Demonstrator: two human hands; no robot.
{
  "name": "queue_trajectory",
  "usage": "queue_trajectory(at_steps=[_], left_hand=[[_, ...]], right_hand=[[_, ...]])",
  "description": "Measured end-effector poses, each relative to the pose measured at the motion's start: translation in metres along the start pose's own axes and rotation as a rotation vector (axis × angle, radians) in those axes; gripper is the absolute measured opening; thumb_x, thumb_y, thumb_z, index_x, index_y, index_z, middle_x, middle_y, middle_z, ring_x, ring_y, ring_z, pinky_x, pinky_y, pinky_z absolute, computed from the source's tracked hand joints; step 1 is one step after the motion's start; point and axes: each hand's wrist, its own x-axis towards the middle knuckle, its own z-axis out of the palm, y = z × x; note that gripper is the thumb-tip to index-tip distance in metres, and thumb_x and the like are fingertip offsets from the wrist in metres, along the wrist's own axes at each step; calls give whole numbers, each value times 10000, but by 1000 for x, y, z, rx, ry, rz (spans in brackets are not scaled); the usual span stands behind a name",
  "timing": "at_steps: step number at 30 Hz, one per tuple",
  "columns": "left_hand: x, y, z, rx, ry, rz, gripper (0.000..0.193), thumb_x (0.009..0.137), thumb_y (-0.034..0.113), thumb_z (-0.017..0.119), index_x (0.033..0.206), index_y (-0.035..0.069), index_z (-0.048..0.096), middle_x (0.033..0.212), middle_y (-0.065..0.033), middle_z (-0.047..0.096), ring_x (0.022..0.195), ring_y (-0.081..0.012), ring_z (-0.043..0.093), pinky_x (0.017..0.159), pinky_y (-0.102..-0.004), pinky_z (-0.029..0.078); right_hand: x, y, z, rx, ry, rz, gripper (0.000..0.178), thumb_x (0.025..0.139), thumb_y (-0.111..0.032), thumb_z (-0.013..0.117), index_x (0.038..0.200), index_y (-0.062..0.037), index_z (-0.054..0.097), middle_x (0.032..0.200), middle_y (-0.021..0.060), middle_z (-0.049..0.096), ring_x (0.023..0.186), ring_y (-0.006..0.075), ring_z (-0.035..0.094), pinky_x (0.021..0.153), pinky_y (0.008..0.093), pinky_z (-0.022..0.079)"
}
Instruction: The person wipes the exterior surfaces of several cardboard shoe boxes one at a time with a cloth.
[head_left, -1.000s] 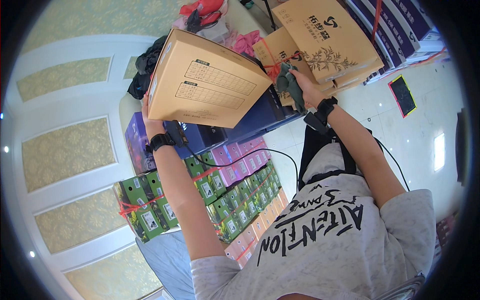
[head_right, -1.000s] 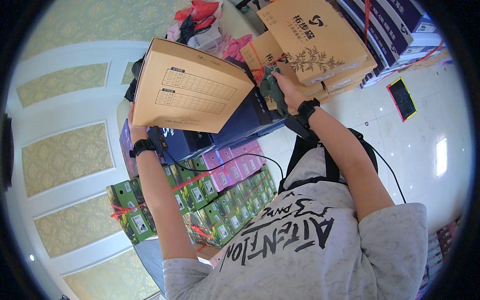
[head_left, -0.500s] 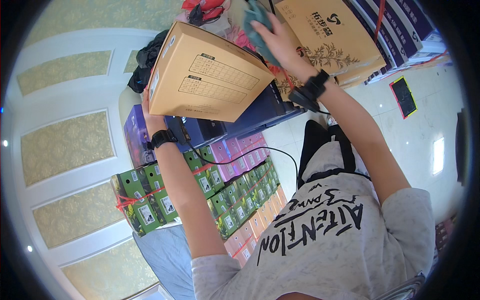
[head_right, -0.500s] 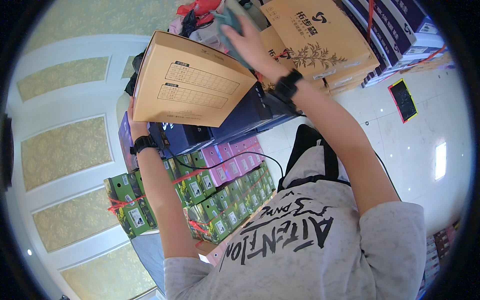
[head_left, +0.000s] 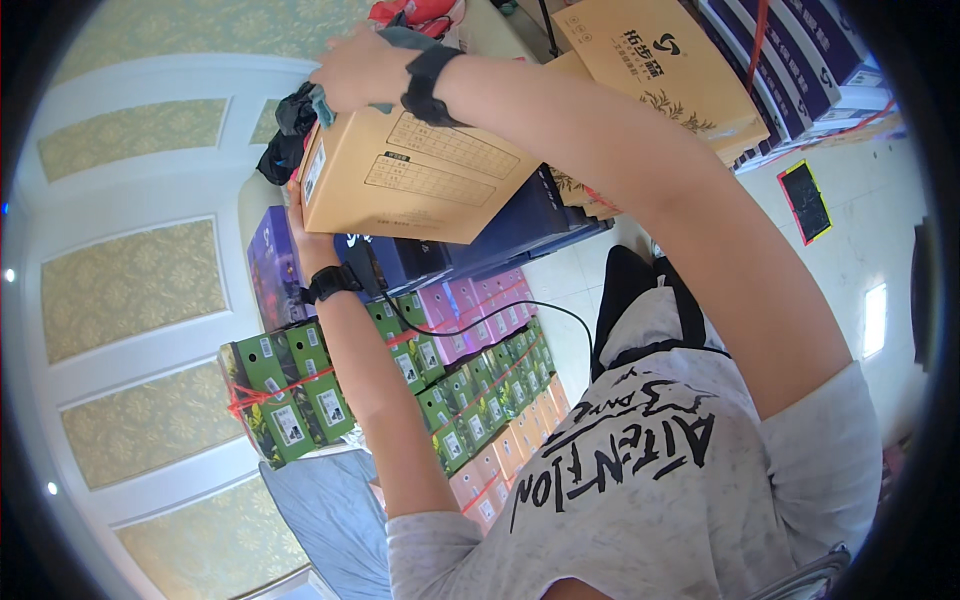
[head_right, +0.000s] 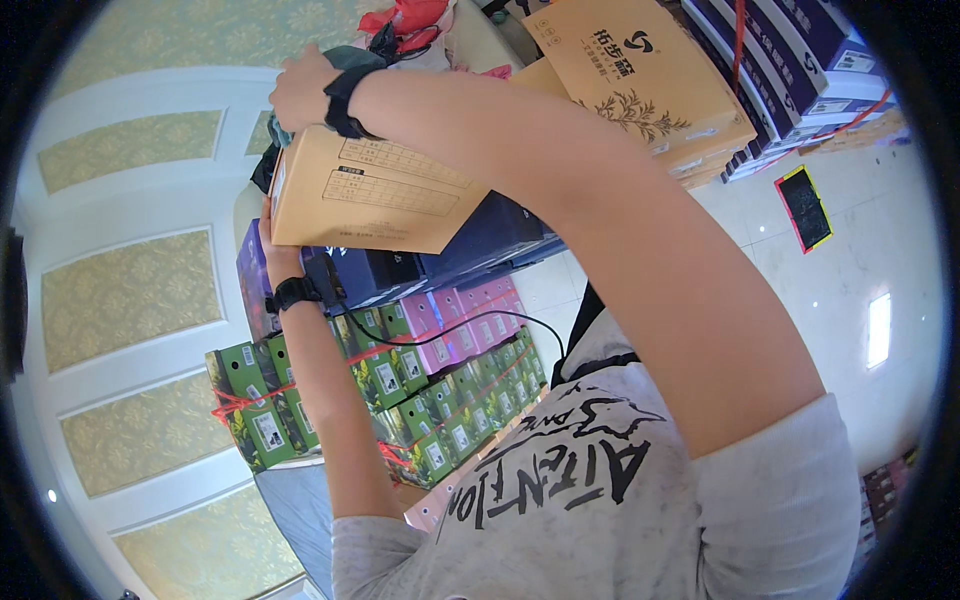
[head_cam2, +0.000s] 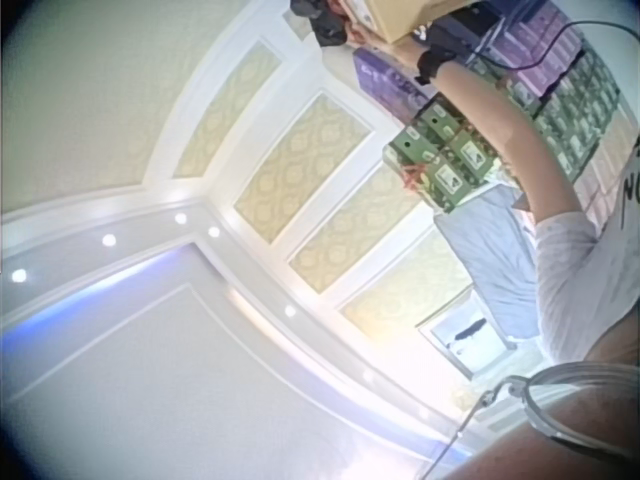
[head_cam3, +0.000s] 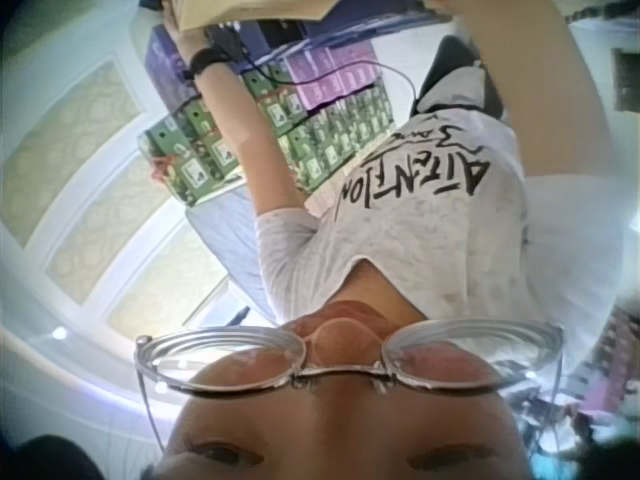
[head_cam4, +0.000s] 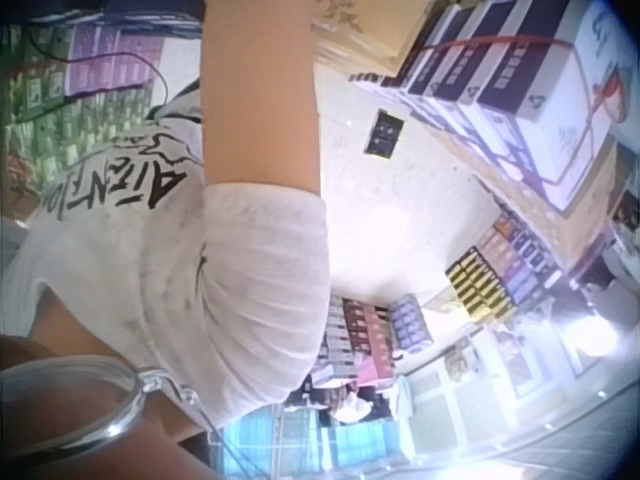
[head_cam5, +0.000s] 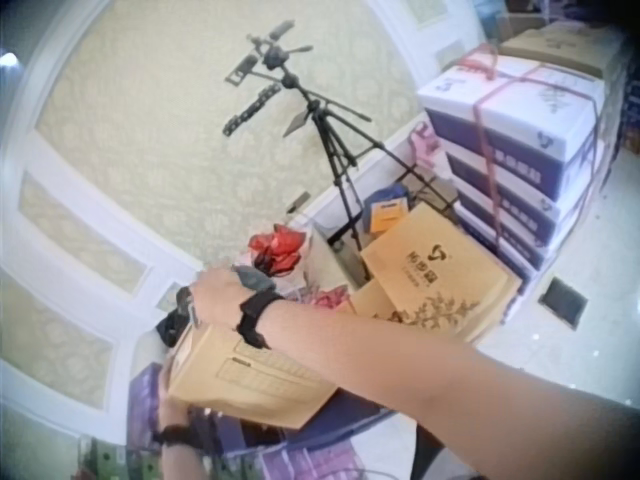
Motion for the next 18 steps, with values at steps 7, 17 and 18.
queue_trajectory(at_steps=[7,17,18], left_hand=[[-25,3,42,310,107,94,487,918,366,430,1250,10,429,1185,-138,536,1046,-244,548,879,-338,445],[-153,129,176,962,62,1446,484,963,328,232,1196,-14,482,1222,-157,496,1169,-258,438,1010,-390,320],[-199,149,186,942,-50,1659,482,962,327,233,1199,-13,479,1225,-155,494,1172,-257,435,1012,-390,317]], right_hand=[[11,17,-23,54,-402,183,384,766,-244,446,1112,-177,600,1059,43,614,1029,237,553,789,400,435],[7,46,-5,126,-353,222,321,749,-258,482,990,-143,660,963,66,647,876,270,618,703,431,471],[14,36,0,157,-334,179,324,733,-271,493,968,-149,680,965,63,656,862,256,626,679,438,471]])
